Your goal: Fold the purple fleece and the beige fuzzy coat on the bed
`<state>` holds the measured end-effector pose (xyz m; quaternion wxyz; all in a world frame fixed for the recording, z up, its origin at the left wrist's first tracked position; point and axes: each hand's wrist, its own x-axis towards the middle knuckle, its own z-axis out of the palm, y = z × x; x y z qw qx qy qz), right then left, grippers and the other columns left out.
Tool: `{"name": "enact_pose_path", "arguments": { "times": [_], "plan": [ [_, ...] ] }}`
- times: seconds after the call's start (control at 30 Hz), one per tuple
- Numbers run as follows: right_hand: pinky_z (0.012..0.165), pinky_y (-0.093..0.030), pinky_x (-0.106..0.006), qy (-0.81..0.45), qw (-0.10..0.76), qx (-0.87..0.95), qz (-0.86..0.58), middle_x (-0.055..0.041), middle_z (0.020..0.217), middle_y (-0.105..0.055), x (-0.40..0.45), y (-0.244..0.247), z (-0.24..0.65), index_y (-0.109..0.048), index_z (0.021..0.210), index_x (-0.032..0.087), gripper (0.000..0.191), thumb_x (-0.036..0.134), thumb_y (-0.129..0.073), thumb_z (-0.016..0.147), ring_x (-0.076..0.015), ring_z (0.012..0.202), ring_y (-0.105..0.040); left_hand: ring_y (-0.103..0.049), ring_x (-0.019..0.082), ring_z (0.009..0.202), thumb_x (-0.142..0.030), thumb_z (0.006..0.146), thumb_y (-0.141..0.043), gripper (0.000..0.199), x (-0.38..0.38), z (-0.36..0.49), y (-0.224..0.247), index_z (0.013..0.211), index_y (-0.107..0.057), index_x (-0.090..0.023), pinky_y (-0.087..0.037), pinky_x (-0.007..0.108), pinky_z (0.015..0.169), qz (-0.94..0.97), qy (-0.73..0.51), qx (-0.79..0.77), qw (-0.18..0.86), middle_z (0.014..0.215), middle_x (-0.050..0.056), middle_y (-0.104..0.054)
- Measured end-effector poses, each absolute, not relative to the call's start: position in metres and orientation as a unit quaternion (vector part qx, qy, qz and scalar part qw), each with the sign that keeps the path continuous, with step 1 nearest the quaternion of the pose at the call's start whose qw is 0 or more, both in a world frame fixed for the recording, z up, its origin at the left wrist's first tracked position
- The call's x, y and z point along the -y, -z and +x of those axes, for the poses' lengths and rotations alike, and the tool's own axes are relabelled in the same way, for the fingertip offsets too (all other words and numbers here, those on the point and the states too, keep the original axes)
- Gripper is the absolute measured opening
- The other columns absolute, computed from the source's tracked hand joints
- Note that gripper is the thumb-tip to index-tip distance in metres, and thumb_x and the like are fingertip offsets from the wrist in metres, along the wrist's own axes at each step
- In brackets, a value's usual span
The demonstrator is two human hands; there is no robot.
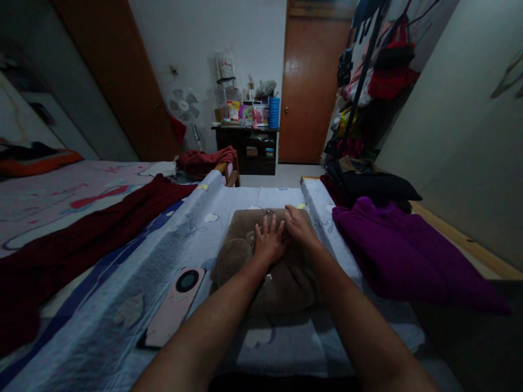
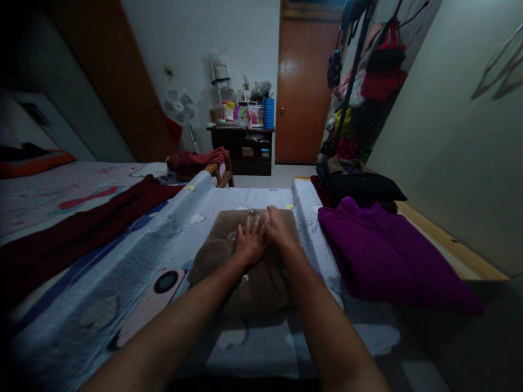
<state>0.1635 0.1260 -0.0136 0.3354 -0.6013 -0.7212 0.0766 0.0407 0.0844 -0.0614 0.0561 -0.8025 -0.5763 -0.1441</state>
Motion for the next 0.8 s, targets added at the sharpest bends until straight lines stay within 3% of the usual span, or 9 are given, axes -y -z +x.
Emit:
{"name": "enact_pose_path", "arguments": {
  "times": [0.13,0.3,0.4,0.5,0.63,0.8],
  "plan": [
    [0.107,-0.037,-0.034,-0.116,0.327,0.687,-0.639,-0.014,0.131,-0.06,-0.151,0.029,0.138,-0.054,0.131,0.011,0.045,0.023,-0.028,0.097,-0.0192,0.123,-0.053,-0.012,0.035,0.147,-0.05,0.093,-0.041,0.067,-0.083,0.038,0.066,0.148,-0.03,-0.013,-0.016,0.058,0.115,-0.798,0.186,0.572,0.042,0.158,0.015,-0.024],
    [0.116,-0.019,-0.044,-0.078,0.296,0.698,-0.647,-0.0102,0.143,-0.051,-0.14,0.049,0.141,-0.055,0.132,0.014,0.044,0.019,-0.032,0.095,-0.0242,0.139,-0.035,-0.024,0.028,0.145,-0.029,0.082,-0.057,0.069,-0.086,0.032,0.064,0.142,-0.03,-0.009,-0.022,0.049,0.116,-0.774,0.242,0.585,-0.029,0.155,0.021,-0.028],
    [0.116,-0.017,-0.044,-0.026,0.246,0.71,-0.659,-0.0057,0.149,-0.045,-0.133,0.054,0.141,-0.05,0.138,0.018,0.046,0.022,-0.033,0.096,-0.0238,0.141,-0.029,-0.033,0.022,0.141,-0.018,0.08,-0.052,0.068,-0.095,0.024,0.053,0.143,-0.028,-0.011,-0.029,0.04,0.115,-0.764,0.264,0.582,-0.089,0.152,0.017,-0.037],
    [0.116,-0.016,-0.046,0.012,0.219,0.713,-0.666,-0.0038,0.152,-0.041,-0.131,0.055,0.137,-0.047,0.142,0.02,0.047,0.028,-0.034,0.097,-0.0249,0.142,-0.026,-0.045,0.017,0.133,-0.017,0.089,-0.039,0.053,-0.11,0.014,0.038,0.142,-0.034,-0.014,-0.034,0.033,0.111,-0.76,0.263,0.58,-0.13,0.145,0.012,-0.048],
    [0.115,-0.016,-0.047,0.034,0.208,0.705,-0.678,-0.004,0.153,-0.039,-0.129,0.056,0.131,-0.045,0.144,0.02,0.05,0.03,-0.032,0.096,-0.027,0.142,-0.025,-0.029,0.023,0.143,-0.032,0.099,-0.026,0.05,-0.136,0.0,0.029,0.144,-0.037,-0.014,-0.021,0.047,0.117,-0.773,0.183,0.602,-0.075,0.151,0.012,-0.04],
    [0.116,-0.015,-0.047,0.042,0.195,0.705,-0.68,-0.0048,0.153,-0.038,-0.127,0.056,0.128,-0.043,0.145,0.02,0.052,0.03,-0.031,0.096,-0.0271,0.143,-0.024,-0.014,0.028,0.148,-0.054,0.098,-0.019,0.062,-0.158,-0.016,0.042,0.151,-0.029,-0.023,-0.011,0.057,0.116,-0.776,0.072,0.623,-0.07,0.16,0.006,-0.021]
  ]
}}
